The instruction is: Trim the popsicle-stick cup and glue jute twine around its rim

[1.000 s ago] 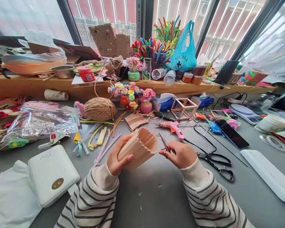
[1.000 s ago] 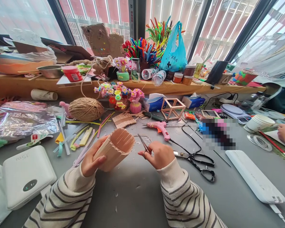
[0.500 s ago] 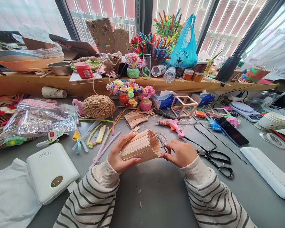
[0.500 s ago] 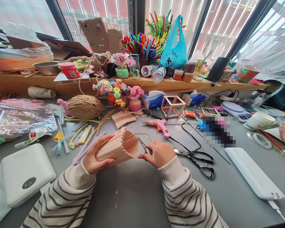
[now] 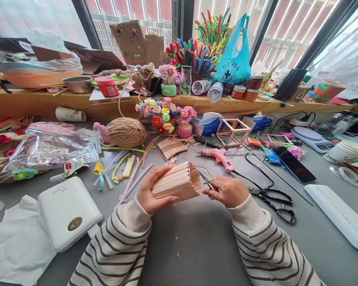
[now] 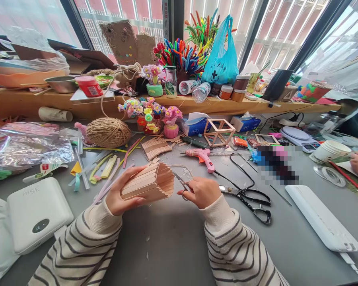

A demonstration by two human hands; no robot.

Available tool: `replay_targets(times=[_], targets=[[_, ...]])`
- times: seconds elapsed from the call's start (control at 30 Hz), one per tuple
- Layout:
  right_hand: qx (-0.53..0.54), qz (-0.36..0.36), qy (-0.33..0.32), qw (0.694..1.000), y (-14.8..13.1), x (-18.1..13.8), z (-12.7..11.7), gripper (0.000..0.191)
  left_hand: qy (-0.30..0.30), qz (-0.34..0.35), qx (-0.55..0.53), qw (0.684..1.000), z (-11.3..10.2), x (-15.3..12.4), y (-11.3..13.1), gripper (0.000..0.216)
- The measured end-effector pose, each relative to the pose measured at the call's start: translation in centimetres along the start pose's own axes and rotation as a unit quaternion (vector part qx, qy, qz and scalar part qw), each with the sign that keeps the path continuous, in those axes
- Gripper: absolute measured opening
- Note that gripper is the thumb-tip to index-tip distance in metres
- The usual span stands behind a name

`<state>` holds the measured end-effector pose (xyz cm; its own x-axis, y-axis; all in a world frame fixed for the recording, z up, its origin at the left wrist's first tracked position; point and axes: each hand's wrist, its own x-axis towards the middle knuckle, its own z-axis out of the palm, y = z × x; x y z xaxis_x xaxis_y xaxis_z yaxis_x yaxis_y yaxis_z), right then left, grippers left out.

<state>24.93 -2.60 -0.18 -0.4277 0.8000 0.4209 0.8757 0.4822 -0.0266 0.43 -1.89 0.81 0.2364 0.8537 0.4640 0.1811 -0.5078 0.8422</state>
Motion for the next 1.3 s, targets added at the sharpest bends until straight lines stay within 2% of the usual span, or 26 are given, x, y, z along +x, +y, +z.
replay_targets(times=[0.13,0.23,0.33,0.4,0.5,0.63,0.87,1.03,1.3], targets=[[-0.006,-0.017,0.075,0.997,-0.2,0.0,0.0,0.058,0.002,-0.043,-0.029,0.999,0.0,0.0,0.1,0.062],[0.02,-0.025,0.092,0.995,-0.4,0.0,0.0,0.054,-0.001,-0.076,-0.058,0.995,-0.2,-0.1,0.1,0.064],[0.04,-0.003,0.102,0.994,-0.6,0.0,0.1,0.056,-0.005,-0.088,-0.083,0.993,-0.3,-0.1,0.1,0.066],[0.049,0.023,0.094,0.994,-0.7,0.0,0.1,0.058,-0.006,-0.095,-0.095,0.991,-0.4,0.0,0.2,0.065],[0.053,0.048,0.045,0.996,-1.0,-0.2,-0.5,0.052,-0.018,-0.11,-0.09,0.99,-0.5,0.0,0.3,0.065],[0.033,0.045,0.001,0.998,-1.2,-0.2,-1.4,0.041,-0.028,-0.112,-0.069,0.991,-0.5,0.1,0.4,0.065],[0.025,-0.001,0.056,0.998,-1.3,0.0,-1.2,0.046,-0.057,-0.127,-0.081,0.987,-0.3,0.0,0.3,0.065],[0.025,0.02,0.104,0.994,-1.2,-0.1,-0.3,0.058,-0.054,-0.14,-0.093,0.984,0.0,0.0,0.5,0.064],[0.038,-0.011,0.042,0.998,-0.7,0.1,-0.7,0.05,-0.035,-0.134,-0.084,0.987,0.2,0.1,0.7,0.062]])
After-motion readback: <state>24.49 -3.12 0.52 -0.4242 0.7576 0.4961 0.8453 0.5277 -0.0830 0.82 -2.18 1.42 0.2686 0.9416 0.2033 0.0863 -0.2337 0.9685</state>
